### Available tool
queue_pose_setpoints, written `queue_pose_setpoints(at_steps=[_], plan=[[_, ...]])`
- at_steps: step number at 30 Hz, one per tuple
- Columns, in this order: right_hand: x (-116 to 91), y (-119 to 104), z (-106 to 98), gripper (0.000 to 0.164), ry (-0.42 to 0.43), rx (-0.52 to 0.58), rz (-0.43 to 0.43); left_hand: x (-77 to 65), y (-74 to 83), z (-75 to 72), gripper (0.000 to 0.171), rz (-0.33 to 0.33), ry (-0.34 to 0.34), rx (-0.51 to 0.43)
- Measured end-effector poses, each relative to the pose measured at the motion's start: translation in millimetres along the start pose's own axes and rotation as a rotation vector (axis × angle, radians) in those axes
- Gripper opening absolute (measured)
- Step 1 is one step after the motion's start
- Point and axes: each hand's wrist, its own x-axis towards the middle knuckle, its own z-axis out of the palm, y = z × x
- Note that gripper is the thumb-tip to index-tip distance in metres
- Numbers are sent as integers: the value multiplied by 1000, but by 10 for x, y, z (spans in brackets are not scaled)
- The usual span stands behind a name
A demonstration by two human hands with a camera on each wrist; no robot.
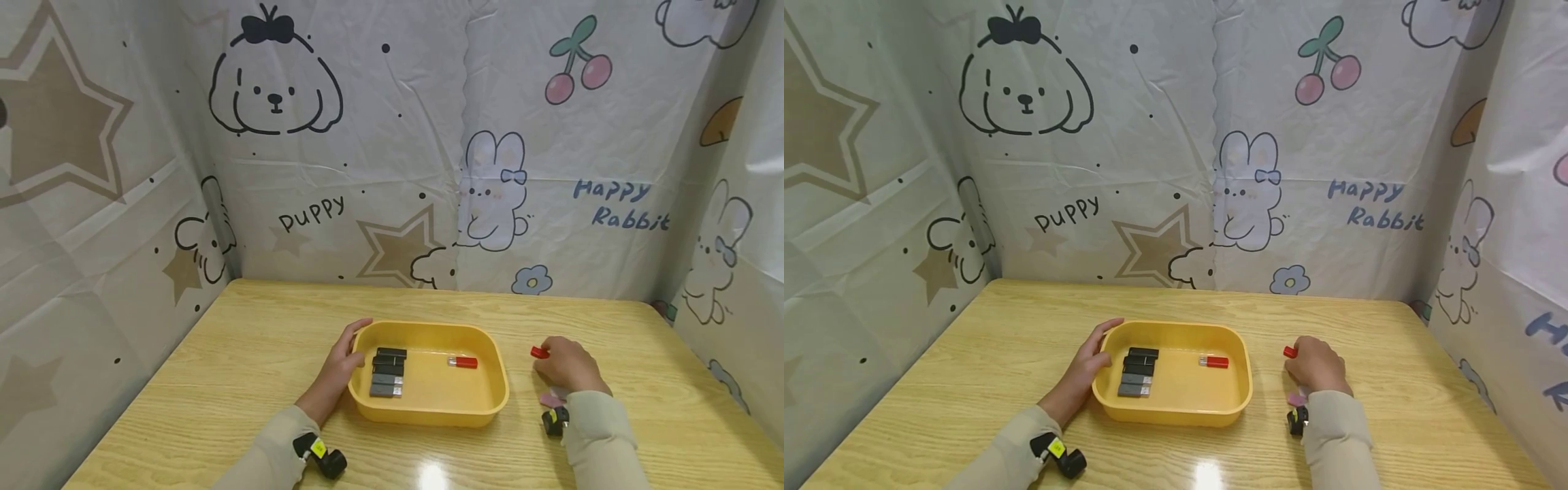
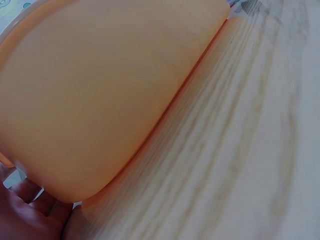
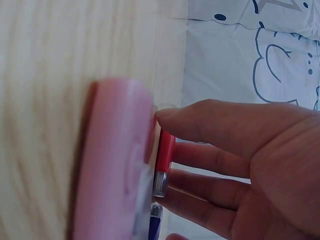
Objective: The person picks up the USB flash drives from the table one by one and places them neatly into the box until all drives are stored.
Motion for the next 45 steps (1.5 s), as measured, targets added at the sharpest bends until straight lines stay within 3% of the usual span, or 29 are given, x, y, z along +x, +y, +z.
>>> queue_pose_setpoints(at_steps=[6, 17, 33, 45], plan=[[-22, 8, -8, 36, 6, 34, 23, 11, -30, -13, 69, 4, -3, -6], [-32, 31, 1, 29, 36, 20, 20, 107, -293, -63, 69, 21, 56, 9], [-33, 36, 0, 16, 47, 35, 39, 109, -292, -51, 69, 25, 73, 24], [-36, 37, -24, 17, 55, 44, 4, 110, -288, -50, 69, 16, 71, 18]])
